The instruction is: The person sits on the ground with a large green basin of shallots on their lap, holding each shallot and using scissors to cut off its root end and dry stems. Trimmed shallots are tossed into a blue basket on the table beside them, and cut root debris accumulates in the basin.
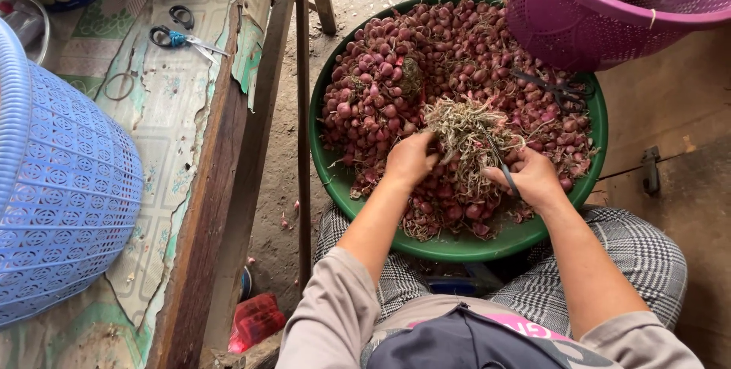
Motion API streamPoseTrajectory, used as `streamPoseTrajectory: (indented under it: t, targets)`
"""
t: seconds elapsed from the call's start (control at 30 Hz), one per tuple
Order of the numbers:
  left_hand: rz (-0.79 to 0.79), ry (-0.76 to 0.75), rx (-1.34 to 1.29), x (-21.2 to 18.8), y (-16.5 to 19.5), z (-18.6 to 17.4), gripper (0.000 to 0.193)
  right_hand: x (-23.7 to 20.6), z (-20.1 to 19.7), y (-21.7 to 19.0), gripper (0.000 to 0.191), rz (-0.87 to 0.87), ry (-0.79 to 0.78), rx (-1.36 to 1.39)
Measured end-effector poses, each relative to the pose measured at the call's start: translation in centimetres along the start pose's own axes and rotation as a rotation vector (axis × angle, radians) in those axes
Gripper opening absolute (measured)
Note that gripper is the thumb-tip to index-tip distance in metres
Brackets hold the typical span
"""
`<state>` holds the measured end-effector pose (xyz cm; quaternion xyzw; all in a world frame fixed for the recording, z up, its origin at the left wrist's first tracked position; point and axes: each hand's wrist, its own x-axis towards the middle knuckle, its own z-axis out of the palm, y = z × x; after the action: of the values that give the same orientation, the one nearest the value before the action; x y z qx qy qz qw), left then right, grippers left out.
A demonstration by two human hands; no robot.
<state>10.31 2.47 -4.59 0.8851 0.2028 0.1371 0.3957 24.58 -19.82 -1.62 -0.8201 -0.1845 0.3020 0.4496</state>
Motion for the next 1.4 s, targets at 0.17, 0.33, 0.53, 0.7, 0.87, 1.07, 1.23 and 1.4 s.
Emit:
streamPoseTrajectory:
  t: [0.17,0.33,0.53,0.7,0.87,1.07,1.23,1.4]
  targets:
    - [-0.239,-0.05,-0.363,-1.9,-1.3,-1.6,0.03,0.4,-0.8,0.6,0.058,0.047,0.015,-0.045]
    - [-0.085,0.314,-0.185,-3.7,0.0,-0.7,0.024,0.4,-0.6,0.6,0.063,0.042,0.002,-0.055]
    - [-0.052,0.132,0.038,-2.4,0.6,0.3,0.035,-0.4,-1.2,0.1,0.062,0.004,-0.069,0.009]
    - [-0.314,-0.039,-0.491,-2.5,-1.1,-0.7,0.044,-2.7,-1.1,0.2,0.054,0.1,-0.413,0.062]
    - [-0.32,-0.031,-0.697,-3.2,-1.2,-0.2,0.045,-2.3,2.2,-0.6,0.052,0.238,-0.545,0.088]
    - [-0.441,-0.129,-1.037,-4.7,-0.5,1.0,0.043,-1.4,5.1,-2.5,0.063,0.261,-0.435,0.159]
    - [-0.501,-0.128,-1.095,-5.1,-0.5,1.2,0.04,-1.3,5.3,-2.4,0.072,0.2,-0.435,0.22]
    - [-0.348,-0.077,-1.024,-5.0,-0.8,1.9,0.043,-1.1,4.7,-2.3,0.073,0.137,-0.428,0.156]
